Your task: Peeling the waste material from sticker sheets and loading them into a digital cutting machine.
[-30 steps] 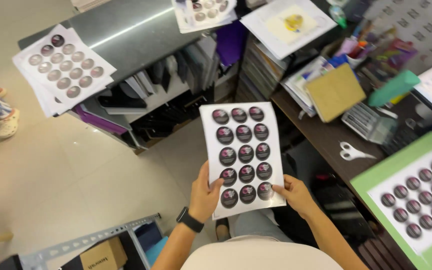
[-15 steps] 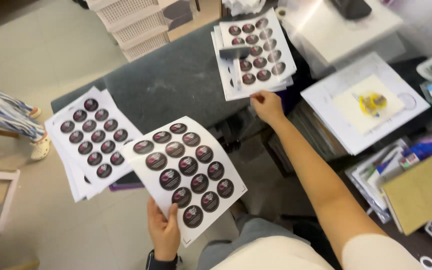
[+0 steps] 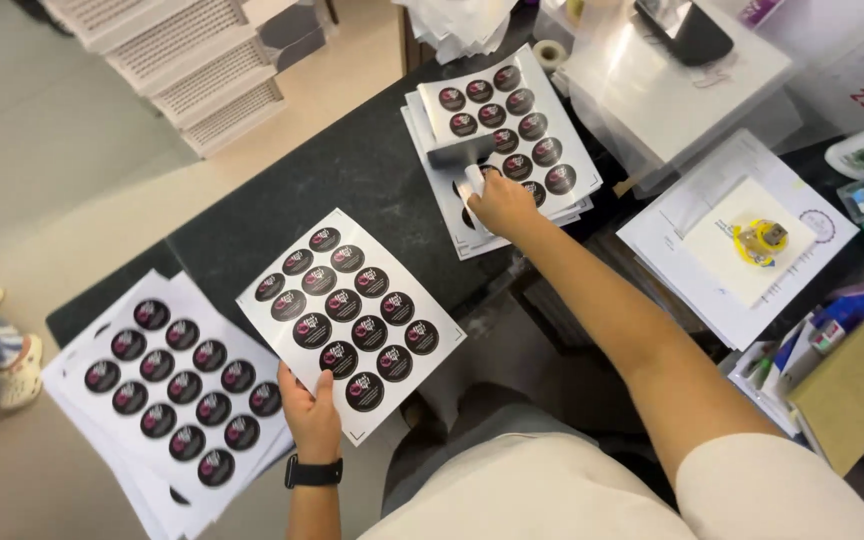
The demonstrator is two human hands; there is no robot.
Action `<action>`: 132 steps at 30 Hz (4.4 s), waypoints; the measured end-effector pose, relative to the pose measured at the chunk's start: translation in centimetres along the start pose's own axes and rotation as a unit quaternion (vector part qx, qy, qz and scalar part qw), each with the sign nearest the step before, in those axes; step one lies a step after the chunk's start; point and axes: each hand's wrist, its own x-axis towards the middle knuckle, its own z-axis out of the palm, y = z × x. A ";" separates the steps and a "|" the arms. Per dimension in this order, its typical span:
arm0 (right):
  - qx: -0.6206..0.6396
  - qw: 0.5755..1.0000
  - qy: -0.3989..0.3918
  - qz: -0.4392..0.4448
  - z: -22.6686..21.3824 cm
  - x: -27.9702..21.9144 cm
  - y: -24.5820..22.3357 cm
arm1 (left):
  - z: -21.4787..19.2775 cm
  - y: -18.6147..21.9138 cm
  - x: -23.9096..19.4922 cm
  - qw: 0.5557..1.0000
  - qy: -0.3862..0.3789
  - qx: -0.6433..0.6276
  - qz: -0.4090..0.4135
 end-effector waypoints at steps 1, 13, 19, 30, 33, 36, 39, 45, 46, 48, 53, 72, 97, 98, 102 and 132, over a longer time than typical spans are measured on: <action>0.005 0.999 0.013 -0.042 -1.0 -0.5 0.5 | 0.4 -0.3 1.7 0.999 -0.002 0.047 0.002; -0.131 0.953 0.264 0.063 -15.2 3.1 24.9 | 7.1 1.0 10.9 0.942 0.041 0.272 0.195; -0.124 0.928 0.350 0.022 -13.2 2.5 26.0 | 21.8 -0.3 20.2 0.994 -0.101 0.045 -0.009; -0.044 0.920 0.324 -0.216 -1.8 -0.4 13.2 | 33.3 -2.4 18.3 0.988 -0.037 0.089 -0.122; -0.057 0.936 0.286 -0.195 -1.3 0.2 13.2 | 34.0 -2.1 18.1 0.987 -0.099 0.071 -0.107; -0.101 0.935 0.286 -0.183 -0.4 1.1 14.1 | 32.5 -1.7 17.8 0.984 -0.144 0.096 -0.037; -0.110 0.927 0.309 -0.184 0.1 0.7 13.6 | 27.0 0.1 16.6 0.986 -0.148 0.079 0.008; 0.457 0.882 -0.005 -0.113 6.5 -2.5 7.7 | 11.0 3.4 13.1 0.992 -0.127 0.001 -0.024; 0.492 0.861 -0.058 -0.119 7.3 -3.2 6.5 | 8.9 3.0 12.6 0.994 -0.099 0.010 -0.037; 0.523 0.835 -0.116 -0.121 8.2 -4.8 3.7 | 5.4 1.7 11.8 0.996 -0.068 0.020 -0.056; 0.411 0.893 -0.077 -0.168 10.6 -7.1 -0.1 | -0.5 -5.4 12.1 0.979 -0.042 0.176 0.096; 0.382 0.906 0.040 -0.179 9.0 -11.4 -0.8 | 7.6 -6.5 9.0 0.806 -0.206 0.403 0.381; 0.492 0.848 -0.001 -0.197 11.8 -12.0 -1.1 | 8.8 -5.4 9.4 0.823 -0.147 0.385 0.391; 0.483 0.853 0.023 -0.196 11.8 -12.1 -1.3 | 8.7 -5.3 9.3 0.826 -0.150 0.378 0.390; 0.473 0.860 0.046 -0.185 12.8 -11.1 -0.1 | 7.8 -8.4 9.5 0.860 -0.182 0.297 0.374; 0.358 0.880 0.046 -0.309 9.3 -13.1 0.1 | 9.5 -6.5 7.9 0.737 -0.051 0.415 0.532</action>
